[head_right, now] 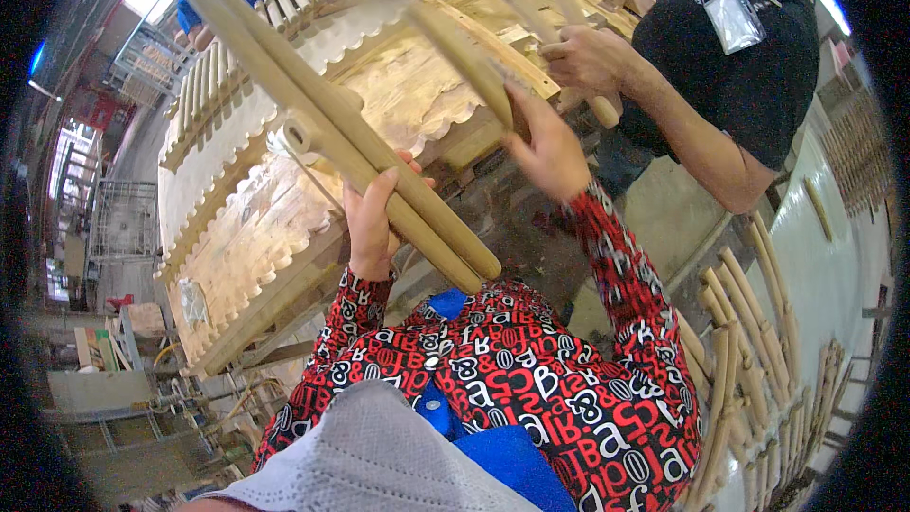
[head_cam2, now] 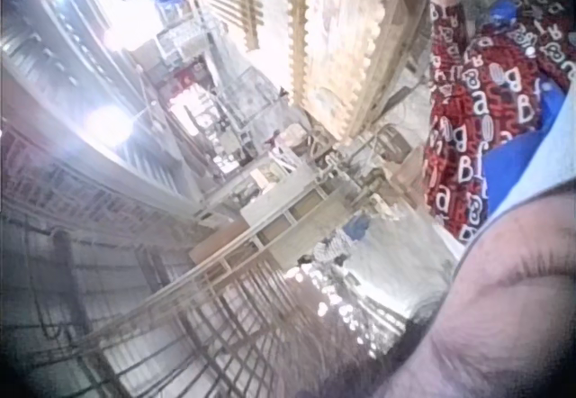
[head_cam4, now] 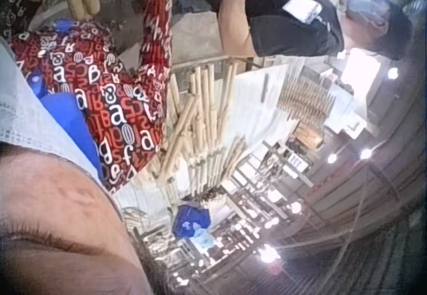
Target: The person repeatedly picks up wooden chair legs, applies white glue to the hollow ends using a small brush, and places them on a wooden rack. The person works in a workshop environment with other workers visible in the background.
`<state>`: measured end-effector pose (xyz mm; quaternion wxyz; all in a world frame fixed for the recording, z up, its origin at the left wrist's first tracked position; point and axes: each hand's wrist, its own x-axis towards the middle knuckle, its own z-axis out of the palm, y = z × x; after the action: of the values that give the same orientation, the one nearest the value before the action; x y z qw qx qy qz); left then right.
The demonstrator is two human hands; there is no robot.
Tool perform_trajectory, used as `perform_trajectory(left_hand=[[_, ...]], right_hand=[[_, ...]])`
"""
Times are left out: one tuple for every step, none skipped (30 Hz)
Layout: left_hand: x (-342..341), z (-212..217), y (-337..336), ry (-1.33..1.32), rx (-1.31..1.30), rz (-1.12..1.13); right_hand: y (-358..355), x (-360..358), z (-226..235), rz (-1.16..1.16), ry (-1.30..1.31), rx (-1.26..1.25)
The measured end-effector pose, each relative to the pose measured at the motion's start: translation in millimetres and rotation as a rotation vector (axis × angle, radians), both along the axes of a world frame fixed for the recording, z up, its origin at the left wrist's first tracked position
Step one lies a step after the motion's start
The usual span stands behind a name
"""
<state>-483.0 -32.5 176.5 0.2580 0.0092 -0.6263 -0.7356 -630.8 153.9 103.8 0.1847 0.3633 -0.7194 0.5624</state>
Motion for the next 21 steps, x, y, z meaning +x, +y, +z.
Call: perform_trajectory(left_hand=[[-6, -2, 1, -0.043, 0.017, 0.003], [-13, -4, 2, -0.073, 0.026, -0.012], [-20, -5, 3, -0.107, 0.042, -0.008], [-27, -7, 4, -0.142, 0.062, -0.012], [-35, -9, 6, -0.140, 0.056, -0.023], [-42, -11, 7, -0.148, 0.056, -0.017], [-50, -14, 8, -0.160, 0.055, -0.010], [-58, -17, 9, -0.182, 0.047, -0.033], [-66, -19, 9, -0.200, 0.078, -0.041], [-75, -20, 8, -0.220, 0.113, -0.050], [-84, -22, 7, -0.245, 0.148, -0.064], [-94, -22, 5, -0.254, 0.125, -0.048], [-104, -23, 3, -0.255, 0.123, -0.065], [-114, -23, 0, -0.260, 0.126, -0.080], [-125, -24, -2, -0.265, 0.132, -0.093], [-135, -25, -5, -0.276, 0.141, -0.068], [-146, -28, -7, -0.230, 0.166, -0.068], [-156, -31, -9, -0.229, 0.197, -0.045], [-165, -34, -11, -0.243, 0.226, -0.040], [-172, -38, -13, -0.291, 0.226, -0.034], [-179, -43, -15, -0.294, 0.260, -0.013]], right_hand=[[-8, -28, -5, -0.081, -0.128, 0.122], [-21, -60, -10, -0.153, -0.081, 0.163], [-31, -89, -16, -0.131, -0.012, 0.159], [-43, -115, -23, -0.156, -0.085, 0.248], [-56, -137, -29, -0.134, -0.058, 0.239], [-70, -157, -33, -0.140, -0.096, 0.279], [-79, -171, -36, -0.165, -0.182, 0.349], [-87, -183, -33, -0.219, -0.196, 0.517], [-90, -187, -30, -0.264, -0.144, 0.559], [-90, -187, -26, -0.309, -0.093, 0.604], [-88, -181, -20, -0.392, -0.052, 0.693], [-79, -169, -17, -0.410, 0.004, 0.616], [-72, -153, -13, -0.238, 0.026, 0.301], [-63, -136, -9, -0.120, -0.023, 0.039], [-51, -111, -14, 0.147, -0.340, -0.156], [-40, -90, -18, 0.361, -0.581, -0.137], [-29, -69, -25, 0.601, -0.681, -0.200], [-29, -51, -31, 0.712, -0.789, -0.228], [-18, -46, -34, 1.206, -1.345, -0.319], [-19, -42, -37, 1.229, -1.309, -0.353], [-15, -42, -38, 1.346, -1.252, -0.428]])
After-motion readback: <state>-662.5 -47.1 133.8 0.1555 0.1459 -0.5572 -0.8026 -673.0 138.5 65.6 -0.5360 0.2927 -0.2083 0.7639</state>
